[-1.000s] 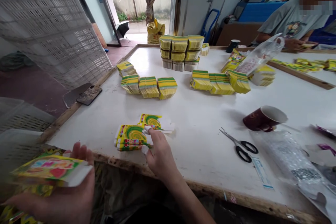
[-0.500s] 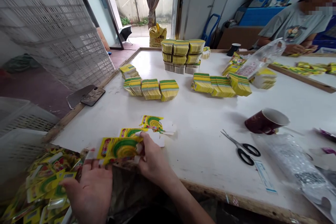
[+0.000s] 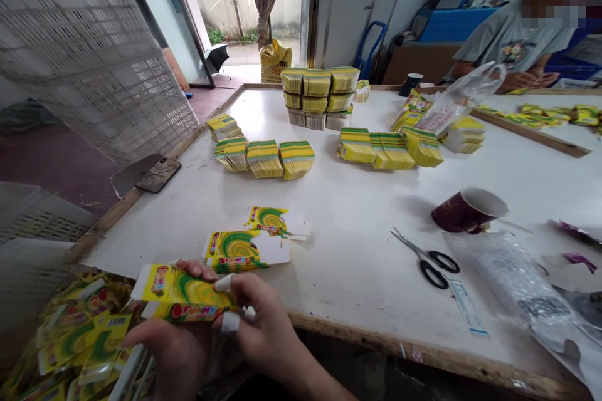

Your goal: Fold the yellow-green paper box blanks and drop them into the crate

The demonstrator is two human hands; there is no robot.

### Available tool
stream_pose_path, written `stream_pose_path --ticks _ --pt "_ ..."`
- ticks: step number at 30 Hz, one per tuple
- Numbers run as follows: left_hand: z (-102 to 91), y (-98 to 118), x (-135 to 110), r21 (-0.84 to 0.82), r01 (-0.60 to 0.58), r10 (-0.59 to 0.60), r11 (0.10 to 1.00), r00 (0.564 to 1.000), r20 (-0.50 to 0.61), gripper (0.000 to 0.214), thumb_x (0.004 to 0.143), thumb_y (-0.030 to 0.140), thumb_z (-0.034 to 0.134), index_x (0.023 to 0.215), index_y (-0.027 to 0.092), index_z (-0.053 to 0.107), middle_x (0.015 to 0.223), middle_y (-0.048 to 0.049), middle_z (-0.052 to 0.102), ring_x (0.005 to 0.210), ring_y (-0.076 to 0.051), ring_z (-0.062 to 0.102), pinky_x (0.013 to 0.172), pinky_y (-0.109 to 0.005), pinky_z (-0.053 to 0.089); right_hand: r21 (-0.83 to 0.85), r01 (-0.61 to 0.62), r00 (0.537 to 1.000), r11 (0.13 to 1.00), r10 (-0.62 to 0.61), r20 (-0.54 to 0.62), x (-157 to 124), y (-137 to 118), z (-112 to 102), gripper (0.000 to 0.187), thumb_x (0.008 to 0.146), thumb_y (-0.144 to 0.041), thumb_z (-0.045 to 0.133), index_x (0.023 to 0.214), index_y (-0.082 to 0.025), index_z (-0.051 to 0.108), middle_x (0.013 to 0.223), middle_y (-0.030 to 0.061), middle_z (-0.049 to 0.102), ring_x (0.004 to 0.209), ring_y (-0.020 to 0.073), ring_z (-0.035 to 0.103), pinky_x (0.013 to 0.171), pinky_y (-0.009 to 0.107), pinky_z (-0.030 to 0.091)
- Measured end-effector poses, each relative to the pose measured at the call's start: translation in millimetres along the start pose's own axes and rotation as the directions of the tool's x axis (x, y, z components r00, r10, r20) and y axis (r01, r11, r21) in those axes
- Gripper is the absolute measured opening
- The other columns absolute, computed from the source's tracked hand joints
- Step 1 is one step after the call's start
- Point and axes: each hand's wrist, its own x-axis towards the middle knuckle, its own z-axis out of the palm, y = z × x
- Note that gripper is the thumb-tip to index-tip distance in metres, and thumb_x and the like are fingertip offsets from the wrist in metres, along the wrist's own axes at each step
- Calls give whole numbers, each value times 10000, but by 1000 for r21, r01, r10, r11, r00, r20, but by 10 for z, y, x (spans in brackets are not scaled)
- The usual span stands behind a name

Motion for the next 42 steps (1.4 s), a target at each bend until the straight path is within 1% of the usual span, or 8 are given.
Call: stream_pose_path --ticks 6,12,18,22,25,30,37,42 --pt "-216 -208 -105 70 35 -29 997 996 -79 291 595 388 874 741 205 703 666 7 722 659 -207 706 653 -330 609 -268 125 985 955 -152 -84 63 -6 -272 93 890 -238 571 894 -196 654 756 13 660 673 154 582 636 243 466" --pt "-550 53 171 79 111 -128 991 956 263 790 532 763 731 1122 238 710 1185 -120 716 1044 -365 683 833 -456 589 -529 316 947 788 -235 217 47 -170 -510 272 912 -106 479 953 -239 712 853 49 705 816 204 617 786 338 497" --pt "-454 197 8 580 -129 -390 804 622 679 876 567 333 889 1368 272 541 1340 -109 620 1237 -368 569 1029 -494 467 -631 435 880 642 -154 450 -57 -343 -432 273 913 -116 564 1053 -313 690 935 7 708 1041 220 602 1199 531 106" --pt "-386 -24 -217 725 -230 -273 649 819 505 683 723 263 737 1354 231 477 1193 -105 697 1067 -312 674 885 -430 560 -473 208 965 856 -257 -41 -133 -117 -341 607 861 -195 621 1423 -286 409 1425 103 490 1373 294 386 1186 519 219" --pt "-386 -154 -324 744 -287 -125 604 887 444 736 709 352 743 1352 208 415 1145 -127 703 987 -314 694 825 -430 569 -80 -1 986 997 -12 -165 -153 36 -253 651 910 -340 583 1491 -272 297 1486 123 441 1345 296 451 1089 463 409" --pt "-370 -201 -361 651 -507 -36 565 773 633 703 721 220 668 1337 238 329 1224 -140 651 1031 -282 686 838 -395 566 250 -239 969 938 217 116 -122 2 -151 628 886 -506 606 1439 -260 437 1317 101 613 1234 281 560 1088 454 398" --pt "-315 -129 -220 593 -614 54 521 717 695 581 741 164 648 1225 253 340 1095 -94 641 918 -232 700 742 -336 582 35 -177 981 984 174 85 -73 12 -238 578 921 -642 450 1308 -235 589 1445 104 514 1376 289 417 1171 452 283" --pt "-280 -147 -196 546 -547 -22 634 693 720 420 779 175 604 1132 262 393 911 -17 643 719 -182 687 603 -266 565 -234 5 970 972 52 237 -151 -45 -223 700 935 -379 572 1538 -206 263 1560 149 353 1441 285 334 1179 448 279"
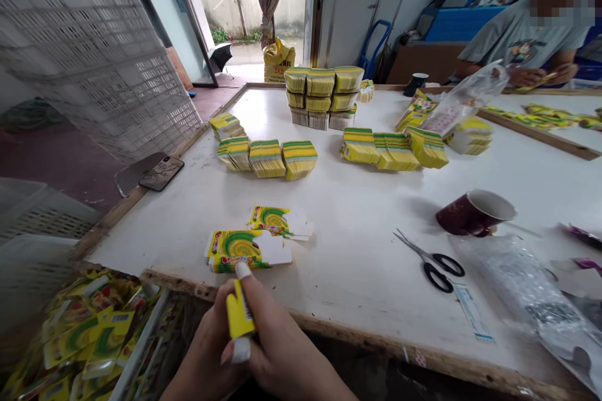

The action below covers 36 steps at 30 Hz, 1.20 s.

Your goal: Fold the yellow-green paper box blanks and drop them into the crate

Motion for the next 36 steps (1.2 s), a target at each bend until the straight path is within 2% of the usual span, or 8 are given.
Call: stream_pose_path --ticks 8,14,22,27,29,32,33,36 --pt "115 -167 -83 243 199 -146 950 965 -218 641 777 244 643 1333 203 326 1279 -191 559 1156 -334 606 894 -495 544 -322 169 981 931 -191 -37 21 113 -114 640 935 -39 374 1526 -275 303 1616 121 239 1471 251 272 1154 414 329" --pt "-182 -162 -80 330 130 -99 935 989 -110 522 716 265 706 1189 217 490 1081 -100 675 980 -296 677 814 -440 574 -516 58 991 855 13 133 -21 93 -196 669 865 -16 495 1492 -211 366 1597 229 215 1362 356 452 1041 454 456" --pt "-296 31 -3 196 159 -187 968 974 132 430 726 295 730 1122 226 576 1007 -45 707 906 -232 688 769 -332 572 -419 87 969 904 21 245 7 -196 -475 189 874 -150 619 1043 -223 662 1077 54 607 922 187 629 823 285 516" --pt "-221 26 15 -14 216 -217 976 974 -72 477 703 261 748 1155 235 598 1049 -55 712 943 -250 686 804 -350 569 -271 62 998 961 -64 1 7 -69 -321 591 829 -162 664 1355 -203 396 1354 142 526 1201 254 556 1007 376 466" --pt "-255 4 20 -312 181 -278 933 912 -302 507 690 357 784 1152 249 606 1017 -24 720 882 -212 695 765 -298 578 -184 78 992 980 -95 -83 55 28 -248 754 842 -205 678 1453 -215 236 1426 156 485 1248 255 543 1034 389 458" --pt "-424 -28 60 -628 -164 -435 761 588 -681 600 728 700 620 1128 253 620 1073 -10 690 995 -199 663 849 -285 570 -281 82 966 956 -146 -213 221 144 -214 571 880 -199 635 1382 -219 363 1340 132 568 1204 255 569 1020 405 469" --pt "-489 -42 79 -671 -236 -506 703 498 -705 638 762 763 511 1127 251 620 1154 -23 663 1122 -211 618 956 -311 530 -367 57 955 928 -158 -250 293 173 -215 486 883 -166 611 1330 -209 423 1287 129 598 1190 262 565 1012 414 470" --pt "-597 -98 123 -831 -190 -720 522 424 -549 614 816 767 401 1007 230 630 1246 -80 613 1281 -258 523 1104 -415 414 -558 -24 953 830 -149 -263 505 251 -210 471 824 -7 527 1264 -170 494 1177 142 632 1128 290 555 981 468 469"
